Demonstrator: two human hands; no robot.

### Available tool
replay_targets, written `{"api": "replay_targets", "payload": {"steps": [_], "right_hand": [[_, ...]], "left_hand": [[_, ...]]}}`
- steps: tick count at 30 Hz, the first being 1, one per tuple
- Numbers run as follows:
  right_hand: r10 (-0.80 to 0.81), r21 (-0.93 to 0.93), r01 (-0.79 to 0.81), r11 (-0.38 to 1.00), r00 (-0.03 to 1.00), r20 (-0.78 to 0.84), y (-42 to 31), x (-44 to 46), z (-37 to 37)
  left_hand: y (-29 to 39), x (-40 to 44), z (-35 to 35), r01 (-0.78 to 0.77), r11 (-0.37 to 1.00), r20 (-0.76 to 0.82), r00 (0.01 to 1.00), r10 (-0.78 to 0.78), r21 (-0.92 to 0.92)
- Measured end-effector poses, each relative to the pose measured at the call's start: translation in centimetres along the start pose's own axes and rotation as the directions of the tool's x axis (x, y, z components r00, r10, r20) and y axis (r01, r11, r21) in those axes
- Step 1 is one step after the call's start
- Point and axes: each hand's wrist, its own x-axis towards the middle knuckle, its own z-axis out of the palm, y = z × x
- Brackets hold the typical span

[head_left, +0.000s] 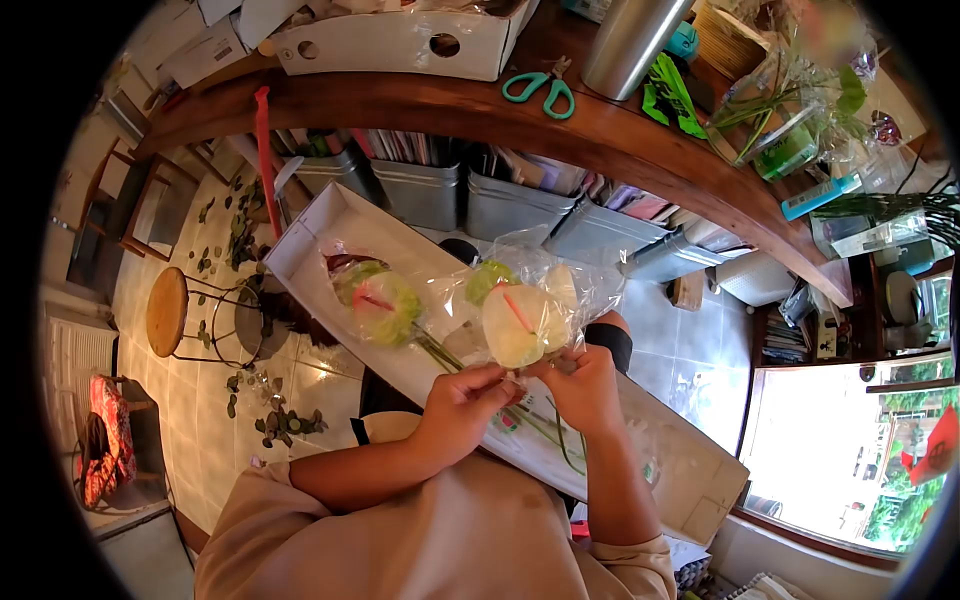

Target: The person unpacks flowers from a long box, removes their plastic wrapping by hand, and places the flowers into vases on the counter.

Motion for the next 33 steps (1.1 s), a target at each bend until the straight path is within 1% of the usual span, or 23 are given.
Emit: {"api": "replay_targets", "payload": {"steps": [1,2,3,4,6,9,10,13,15,17,18,19,20,21,23,24,26,27,29,30,32,33], "right_hand": [[0.030,-0.028,-0.030,0.999,0.999,0.017,-0.1,0.0,-0.1],[0.060,-0.058,-0.058,0.997,0.998,0.034,-0.2,0.0,-0.2],[0.088,-0.089,-0.084,0.993,0.995,0.050,-0.3,0.1,-0.3],[0.116,-0.046,-0.115,0.992,0.993,0.029,-0.6,0.2,-0.4],[0.178,0.043,-0.178,0.983,0.984,-0.010,-1.3,0.1,-0.7],[0.175,0.095,-0.174,0.980,0.985,0.001,0.1,0.5,-1.1],[0.171,0.081,-0.169,0.982,0.985,-0.011,-0.1,0.6,-1.1],[0.156,0.023,-0.156,0.988,0.987,-0.035,-1.3,0.7,-1.1],[0.145,-0.029,-0.146,0.989,0.989,-0.040,-2.2,0.6,-1.1],[0.168,-0.003,-0.168,0.986,0.985,-0.029,-0.2,0.7,-1.4],[0.179,0.011,-0.179,0.984,0.984,-0.023,0.5,0.8,-1.5],[0.114,0.028,-0.113,0.993,0.993,-0.034,0.3,0.7,-1.3],[0.048,0.045,-0.046,0.998,0.998,-0.045,-0.1,0.6,-1.1],[-0.019,0.063,0.022,0.998,0.998,-0.058,-0.6,0.4,-0.9],[0.009,0.032,-0.007,0.999,0.998,-0.063,-1.4,-0.1,-0.8],[0.025,0.018,-0.024,1.000,0.997,-0.069,-1.8,-0.5,-0.9],[0.079,-0.163,-0.077,0.984,0.997,0.007,-3.0,-1.1,-1.0],[0.113,-0.254,-0.098,0.962,0.993,0.044,-3.2,-1.3,-1.2],[0.075,-0.222,-0.057,0.973,0.994,0.075,-1.3,-1.1,-1.5],[0.057,-0.206,-0.037,0.978,0.994,0.092,-0.4,-1.3,-1.7],[-0.116,-0.247,0.142,0.959,0.986,0.117,-1.7,-3.7,-2.7],[-0.201,-0.265,0.230,0.936,0.971,0.130,-2.1,-4.7,-3.5]], "left_hand": [[0.0,0.0,-0.3,-0.046,0.984,0.003,0.999,0.047,0.173],[0.2,0.1,-0.8,-0.092,0.936,0.011,0.996,0.093,0.339],[0.4,0.3,-1.3,-0.133,0.859,0.027,0.990,0.138,0.495],[0.9,0.8,-2.0,-0.188,0.760,0.067,0.980,0.188,0.622],[2.0,1.9,-3.2,-0.278,0.501,0.164,0.952,0.259,0.820],[3.3,3.7,-3.8,-0.330,0.331,0.189,0.900,0.392,0.884],[3.7,4.3,-3.8,-0.346,0.212,0.232,0.874,0.427,0.914],[4.8,7.5,-3.4,-0.430,0.140,0.300,0.794,0.529,0.892],[4.3,11.0,-4.6,-0.391,-0.030,0.333,0.739,0.586,0.920],[4.7,13.6,-5.8,-0.344,-0.232,0.415,0.741,0.528,0.910],[5.4,14.6,-6.6,-0.329,-0.351,0.464,0.769,0.439,0.877],[6.5,14.9,-6.7,-0.320,-0.463,0.499,0.797,0.341,0.826],[7.5,15.1,-6.4,-0.328,-0.407,0.454,0.850,0.267,0.853],[7.2,15.9,-6.9,-0.328,-0.364,0.436,0.858,0.271,0.872],[5.9,17.8,-8.3,-0.331,-0.283,0.407,0.871,0.276,0.900],[6.0,18.0,-8.4,-0.344,-0.284,0.421,0.862,0.281,0.895],[5.9,18.2,-8.4,-0.373,-0.285,0.450,0.846,0.287,0.883],[6.0,17.9,-8.2,-0.363,-0.271,0.436,0.849,0.298,0.892],[6.4,17.3,-7.8,-0.332,-0.237,0.397,0.858,0.325,0.913],[6.2,17.2,-8.0,-0.338,-0.246,0.406,0.850,0.334,0.909],[5.8,17.6,-8.4,-0.356,-0.268,0.435,0.829,0.351,0.895],[5.4,18.1,-8.7,-0.332,-0.262,0.411,0.837,0.360,0.906]]}}
